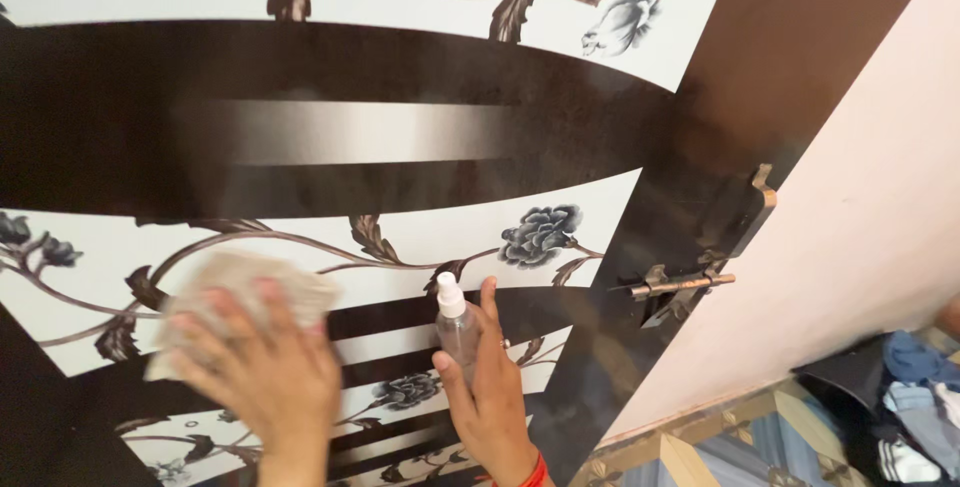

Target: The person sprays a clear liquid from a bottle onto a dark brown cabinet with floral decals and wipes the surface with a cloth. They repeatedly spray and wipe different sections of the cabinet, focusing on the patterned areas and the horizontal metallic strips.

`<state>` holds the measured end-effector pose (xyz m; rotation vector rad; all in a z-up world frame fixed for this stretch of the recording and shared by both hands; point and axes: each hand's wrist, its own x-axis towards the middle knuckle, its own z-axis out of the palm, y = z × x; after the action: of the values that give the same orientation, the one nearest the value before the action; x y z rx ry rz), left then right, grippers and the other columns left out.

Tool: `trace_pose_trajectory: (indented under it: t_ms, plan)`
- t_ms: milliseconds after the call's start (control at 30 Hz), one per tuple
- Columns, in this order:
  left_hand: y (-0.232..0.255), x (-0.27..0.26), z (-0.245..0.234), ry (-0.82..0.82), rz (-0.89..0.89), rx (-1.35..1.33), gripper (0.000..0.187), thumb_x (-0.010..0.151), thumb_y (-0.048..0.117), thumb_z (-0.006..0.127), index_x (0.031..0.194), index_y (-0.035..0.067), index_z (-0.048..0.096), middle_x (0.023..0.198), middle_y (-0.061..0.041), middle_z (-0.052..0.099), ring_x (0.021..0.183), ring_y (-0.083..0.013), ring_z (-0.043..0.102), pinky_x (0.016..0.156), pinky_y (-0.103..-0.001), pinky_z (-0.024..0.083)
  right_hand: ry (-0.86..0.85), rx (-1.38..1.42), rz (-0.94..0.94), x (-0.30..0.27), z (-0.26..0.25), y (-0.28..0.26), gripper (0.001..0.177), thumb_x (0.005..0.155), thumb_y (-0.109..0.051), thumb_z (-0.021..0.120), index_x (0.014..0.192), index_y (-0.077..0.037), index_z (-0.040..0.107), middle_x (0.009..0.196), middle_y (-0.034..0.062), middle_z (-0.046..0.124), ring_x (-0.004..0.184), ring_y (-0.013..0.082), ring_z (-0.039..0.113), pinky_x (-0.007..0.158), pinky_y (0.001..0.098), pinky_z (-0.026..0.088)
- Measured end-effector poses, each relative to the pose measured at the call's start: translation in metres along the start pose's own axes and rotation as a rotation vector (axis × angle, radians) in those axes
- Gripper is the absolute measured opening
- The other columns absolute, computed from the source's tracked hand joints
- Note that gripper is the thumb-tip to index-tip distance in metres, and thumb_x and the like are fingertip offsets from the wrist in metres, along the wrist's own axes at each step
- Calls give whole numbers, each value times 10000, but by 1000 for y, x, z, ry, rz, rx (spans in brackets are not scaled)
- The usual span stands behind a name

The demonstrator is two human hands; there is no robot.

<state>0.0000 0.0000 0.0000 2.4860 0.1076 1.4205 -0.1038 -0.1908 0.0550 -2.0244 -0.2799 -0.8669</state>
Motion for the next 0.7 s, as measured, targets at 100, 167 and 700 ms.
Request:
trace_pose_trajectory:
  t_ms: [100, 167, 700]
  plan:
    - [-12, 13, -15, 15, -186, -12, 661, 1192, 495, 235, 1702, 144, 2, 1724, -174, -132, 1562, -402, -123, 1284, -647, 21, -19, -25, 63, 0, -3, 4, 638, 999, -298, 568, 1503, 25, 347, 1674, 251, 300, 1076, 298, 747, 907, 362, 573]
    - [-13, 25, -33, 39, -235, -74, 628, 1215, 478, 223, 1685, 122, 8, 1701, -215, -104, 1575, -412, -109, 1311, -630, 31, -14, 14, 56, 0, -4, 7, 656, 1005, -308, 568, 1515, 33, 336, 1662, 240, 332, 1085, 310, 753, 918, 372, 571]
    - [18, 14, -31, 156, 94, -2, 612, 1088, 596, 345, 1648, 355, 295, 1748, -18, 62, 1574, -452, -74, 1242, -643, -65, 59, 18, -12, -4, 7, 7, 691, 1015, -244, 567, 1575, 19, 260, 1548, 253, 470, 1137, 299, 718, 940, 353, 563]
